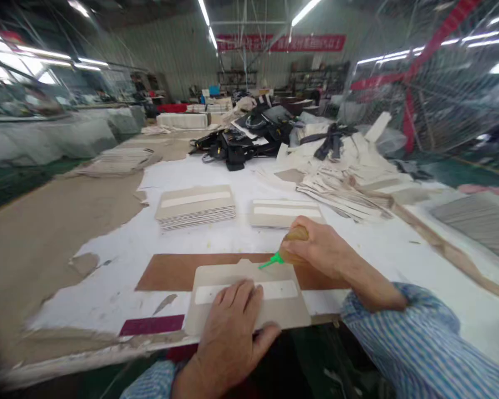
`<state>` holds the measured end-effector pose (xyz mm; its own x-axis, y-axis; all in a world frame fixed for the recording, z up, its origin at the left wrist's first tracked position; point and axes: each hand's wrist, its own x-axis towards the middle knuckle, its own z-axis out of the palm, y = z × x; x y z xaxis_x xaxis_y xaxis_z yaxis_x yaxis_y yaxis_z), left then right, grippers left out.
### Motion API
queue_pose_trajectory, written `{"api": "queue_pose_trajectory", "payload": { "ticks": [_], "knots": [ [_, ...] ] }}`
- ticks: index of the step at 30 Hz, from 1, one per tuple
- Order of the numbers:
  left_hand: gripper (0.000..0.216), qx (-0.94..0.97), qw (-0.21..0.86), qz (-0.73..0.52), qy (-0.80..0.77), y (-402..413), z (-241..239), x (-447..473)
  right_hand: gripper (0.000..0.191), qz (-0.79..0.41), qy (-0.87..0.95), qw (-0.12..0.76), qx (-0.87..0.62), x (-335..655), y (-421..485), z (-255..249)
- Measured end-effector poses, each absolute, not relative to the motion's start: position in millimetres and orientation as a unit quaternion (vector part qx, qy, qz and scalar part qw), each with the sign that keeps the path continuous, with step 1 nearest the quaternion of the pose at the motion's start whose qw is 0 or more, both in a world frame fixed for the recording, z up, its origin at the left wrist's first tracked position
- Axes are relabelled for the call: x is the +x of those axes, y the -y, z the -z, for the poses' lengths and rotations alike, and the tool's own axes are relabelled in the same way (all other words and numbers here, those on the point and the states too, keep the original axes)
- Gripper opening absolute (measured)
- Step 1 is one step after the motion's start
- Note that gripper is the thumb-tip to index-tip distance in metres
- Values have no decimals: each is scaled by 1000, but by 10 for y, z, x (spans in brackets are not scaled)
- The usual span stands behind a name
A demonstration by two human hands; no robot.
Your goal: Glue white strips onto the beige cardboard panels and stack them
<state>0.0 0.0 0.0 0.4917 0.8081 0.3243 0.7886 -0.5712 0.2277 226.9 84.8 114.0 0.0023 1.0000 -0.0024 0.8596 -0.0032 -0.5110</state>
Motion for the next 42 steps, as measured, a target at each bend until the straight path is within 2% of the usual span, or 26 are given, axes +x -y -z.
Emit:
{"api": "queue_pose_trajectory", "payload": {
  "ticks": [13, 22, 42],
  "knots": [
    [57, 862, 7, -216, -458, 11, -56, -2, 20, -198, 687, 193, -672, 2241, -857, -1175],
    [58, 862, 3, -225, -454, 11, -24, -5, 24, -194, 660, 172, -705, 2498, -842, -1192],
    [59, 865, 7, -215, -453, 4, -67, 3, 17, -178, 706, 176, -663, 2062, -899, -1223]
  ]
}}
